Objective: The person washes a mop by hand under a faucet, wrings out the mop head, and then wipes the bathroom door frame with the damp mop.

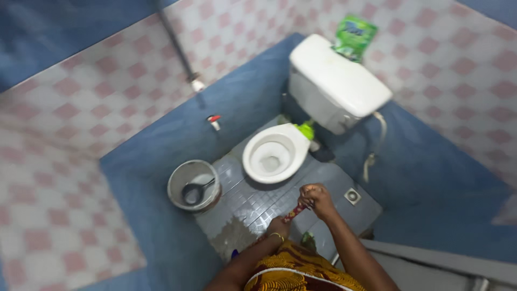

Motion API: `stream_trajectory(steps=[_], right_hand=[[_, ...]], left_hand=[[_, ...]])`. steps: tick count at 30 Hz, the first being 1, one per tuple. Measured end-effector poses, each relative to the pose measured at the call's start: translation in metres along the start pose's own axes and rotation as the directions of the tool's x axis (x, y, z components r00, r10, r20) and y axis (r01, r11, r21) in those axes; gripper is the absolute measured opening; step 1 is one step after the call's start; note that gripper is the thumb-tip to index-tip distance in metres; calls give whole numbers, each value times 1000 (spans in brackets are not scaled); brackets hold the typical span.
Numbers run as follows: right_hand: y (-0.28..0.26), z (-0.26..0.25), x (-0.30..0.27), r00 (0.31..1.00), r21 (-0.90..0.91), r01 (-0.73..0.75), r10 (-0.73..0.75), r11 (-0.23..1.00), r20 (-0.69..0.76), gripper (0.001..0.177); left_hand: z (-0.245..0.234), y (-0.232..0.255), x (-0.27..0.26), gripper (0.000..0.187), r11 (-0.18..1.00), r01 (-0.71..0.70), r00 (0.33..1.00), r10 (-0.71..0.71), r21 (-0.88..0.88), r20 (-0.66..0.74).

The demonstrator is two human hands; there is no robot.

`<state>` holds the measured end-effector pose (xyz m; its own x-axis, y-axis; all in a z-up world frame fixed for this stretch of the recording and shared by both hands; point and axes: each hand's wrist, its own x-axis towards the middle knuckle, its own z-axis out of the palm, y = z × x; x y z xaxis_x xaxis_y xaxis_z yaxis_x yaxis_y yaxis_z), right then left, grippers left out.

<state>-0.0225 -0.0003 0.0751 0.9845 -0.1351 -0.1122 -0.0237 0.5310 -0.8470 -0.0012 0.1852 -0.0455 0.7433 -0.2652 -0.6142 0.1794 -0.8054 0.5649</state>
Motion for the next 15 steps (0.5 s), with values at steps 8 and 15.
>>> stream_trajectory(steps=[8,15], right_hand=[[-97,-47,-93,944,-157,266,-290,951,-160,26],[-100,-33,-113,820,-547,521,-563,656,105,28]], left_hand=[[104,98,-18,29,924,-310,943,269,-224,-194],[113,167,34,14,646,-755,644,763,-109,58]])
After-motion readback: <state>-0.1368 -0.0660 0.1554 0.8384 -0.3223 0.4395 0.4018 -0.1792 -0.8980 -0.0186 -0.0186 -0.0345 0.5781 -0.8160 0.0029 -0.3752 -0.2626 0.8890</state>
